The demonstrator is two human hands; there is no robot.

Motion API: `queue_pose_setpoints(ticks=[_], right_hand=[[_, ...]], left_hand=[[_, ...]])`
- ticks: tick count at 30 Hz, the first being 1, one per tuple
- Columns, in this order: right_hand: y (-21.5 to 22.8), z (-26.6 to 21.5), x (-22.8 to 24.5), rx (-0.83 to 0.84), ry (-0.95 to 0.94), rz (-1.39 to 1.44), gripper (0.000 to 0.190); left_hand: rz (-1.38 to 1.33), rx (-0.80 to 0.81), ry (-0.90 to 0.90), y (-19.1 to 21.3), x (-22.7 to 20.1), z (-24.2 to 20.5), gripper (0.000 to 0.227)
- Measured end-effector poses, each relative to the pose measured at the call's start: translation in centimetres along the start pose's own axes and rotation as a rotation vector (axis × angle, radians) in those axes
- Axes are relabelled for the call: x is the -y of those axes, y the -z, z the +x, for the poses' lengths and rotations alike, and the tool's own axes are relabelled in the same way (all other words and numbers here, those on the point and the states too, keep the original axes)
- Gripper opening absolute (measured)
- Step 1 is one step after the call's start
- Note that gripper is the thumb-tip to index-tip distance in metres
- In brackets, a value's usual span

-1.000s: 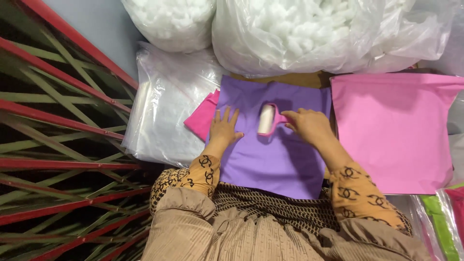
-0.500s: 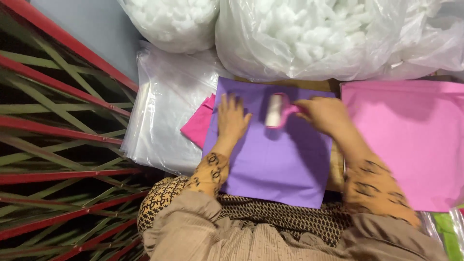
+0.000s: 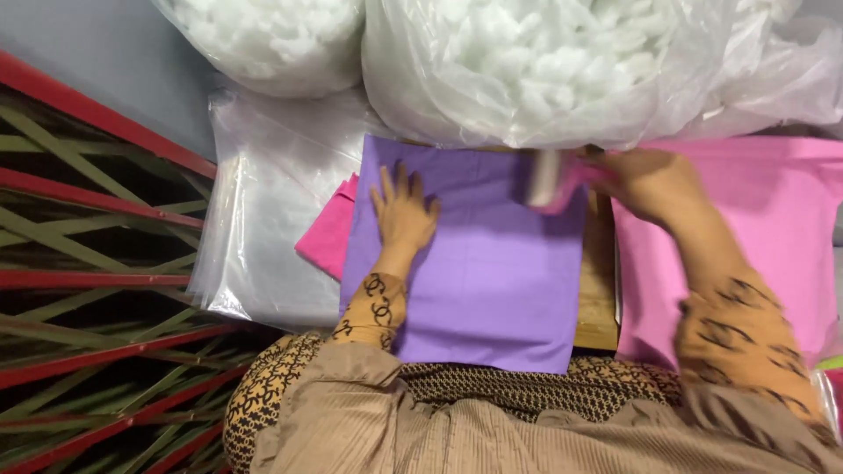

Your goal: Using a lint roller to remove lint and debris from various pieces of upholstery fabric.

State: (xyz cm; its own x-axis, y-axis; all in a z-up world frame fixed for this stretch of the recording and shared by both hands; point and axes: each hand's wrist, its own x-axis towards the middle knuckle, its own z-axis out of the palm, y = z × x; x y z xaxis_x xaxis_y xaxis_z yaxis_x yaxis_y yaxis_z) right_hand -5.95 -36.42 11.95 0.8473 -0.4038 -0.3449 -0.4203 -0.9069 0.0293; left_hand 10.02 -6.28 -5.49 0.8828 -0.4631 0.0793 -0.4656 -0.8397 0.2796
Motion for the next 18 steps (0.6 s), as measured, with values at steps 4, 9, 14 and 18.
queue_pose_setpoints(ticks=[4,9,14,18], right_hand=[[-2.9,4.5,3.5,-0.200,0.261,0.101,0.043],[-1.4,1.3,-0.3,-0.099,0.213,0.060,0.041],[-3.8,-2.1,-6.7,-0.139,0.091,-0.228,0.045],[-4.3,-5.8,2.1,-0.160,0.216,0.032,0.048]], left_hand=[[0.025,0.068,-0.044,0.6,-1.3,-0.6,0.073],[0.058,0.063,-0.053,0.7,0.0,-0.7,0.072],[0.097,0.079,-0.017,0.2,-0.6,-0.6,0.070],[0.120,0.061,0.038,0.6,-3.8,-3.1,0.072]])
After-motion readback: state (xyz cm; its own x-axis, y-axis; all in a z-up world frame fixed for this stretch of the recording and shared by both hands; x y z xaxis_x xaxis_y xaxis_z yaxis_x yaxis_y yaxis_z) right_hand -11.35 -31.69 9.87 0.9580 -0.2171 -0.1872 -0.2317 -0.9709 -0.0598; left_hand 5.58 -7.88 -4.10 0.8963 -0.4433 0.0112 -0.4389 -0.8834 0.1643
